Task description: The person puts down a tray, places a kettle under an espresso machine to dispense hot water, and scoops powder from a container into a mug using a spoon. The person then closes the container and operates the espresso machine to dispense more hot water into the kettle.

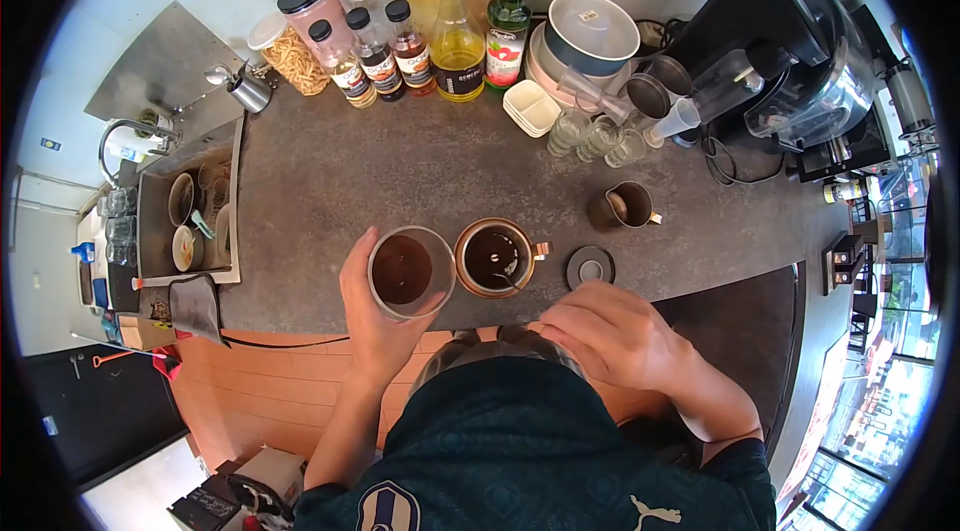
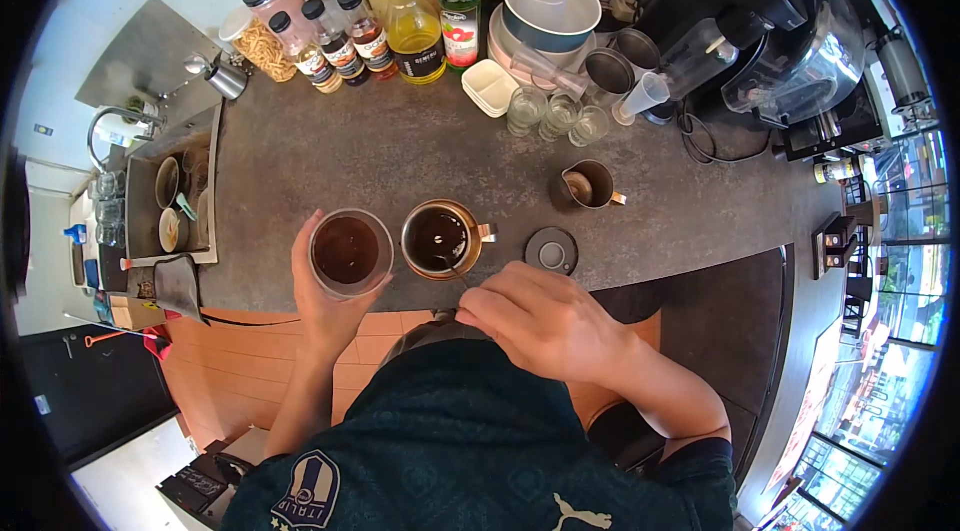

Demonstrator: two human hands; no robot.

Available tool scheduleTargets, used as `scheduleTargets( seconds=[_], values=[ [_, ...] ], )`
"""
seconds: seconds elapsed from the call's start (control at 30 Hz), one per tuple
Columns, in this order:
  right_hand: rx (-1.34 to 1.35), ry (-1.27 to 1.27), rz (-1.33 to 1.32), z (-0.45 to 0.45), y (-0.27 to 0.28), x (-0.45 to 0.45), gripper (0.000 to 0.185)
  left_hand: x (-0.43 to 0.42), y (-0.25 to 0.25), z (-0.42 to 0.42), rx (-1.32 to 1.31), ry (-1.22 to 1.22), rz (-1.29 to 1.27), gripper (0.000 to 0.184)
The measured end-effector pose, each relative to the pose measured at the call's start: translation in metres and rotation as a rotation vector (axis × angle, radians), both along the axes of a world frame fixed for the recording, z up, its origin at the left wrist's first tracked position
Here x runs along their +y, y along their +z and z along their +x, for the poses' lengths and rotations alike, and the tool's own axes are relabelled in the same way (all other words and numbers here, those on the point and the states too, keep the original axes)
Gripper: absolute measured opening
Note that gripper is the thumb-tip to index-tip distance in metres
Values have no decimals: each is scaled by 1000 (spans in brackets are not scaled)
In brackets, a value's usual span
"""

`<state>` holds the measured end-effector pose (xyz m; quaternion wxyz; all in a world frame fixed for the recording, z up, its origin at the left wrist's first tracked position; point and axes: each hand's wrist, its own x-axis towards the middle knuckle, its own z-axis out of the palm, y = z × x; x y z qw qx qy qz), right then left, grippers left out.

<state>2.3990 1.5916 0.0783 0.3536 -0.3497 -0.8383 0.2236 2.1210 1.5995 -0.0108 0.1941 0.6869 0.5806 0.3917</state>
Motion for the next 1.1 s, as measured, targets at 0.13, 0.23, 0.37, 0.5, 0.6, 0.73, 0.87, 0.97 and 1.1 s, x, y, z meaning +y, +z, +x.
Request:
scheduleTargets(
  seconds=[0.13, 0.23, 0.37, 0.5, 0.6, 0.73, 0.87, 0.97, 1.1],
  values=[
    [11, -22, -36, 6, 7, 3, 20, 1, 1, -2, -27, -49, 22, 104],
    [111, -90, -76, 21, 18, -1, 13, 1, -1, -1, -110, -43, 10, 104],
    [517, -323, -119, 3, 29, -21, 22, 1, 6, -1, -163, -53, 33, 103],
    [365, -109, -95, -13, 12, -12, 17, 3, 20, 1, -121, -164, 84, 106],
    [362, -77, 10, -29, -7, -7, 16, 3, 27, 4, -105, -201, 127, 106],
    [421, -67, -41, -33, -16, -7, 16, 3, 35, 8, -70, -228, 152, 106],
    [403, 38, -65, -22, -16, -9, 16, 3, 36, 9, -74, -215, 164, 106],
    [375, -10, -59, -18, -14, -10, 15, 4, 37, 10, -54, -205, 175, 104],
    [441, -133, -329, -20, -17, -22, 14, 4, 46, 14, 81, -176, 237, 102]
  ],
)
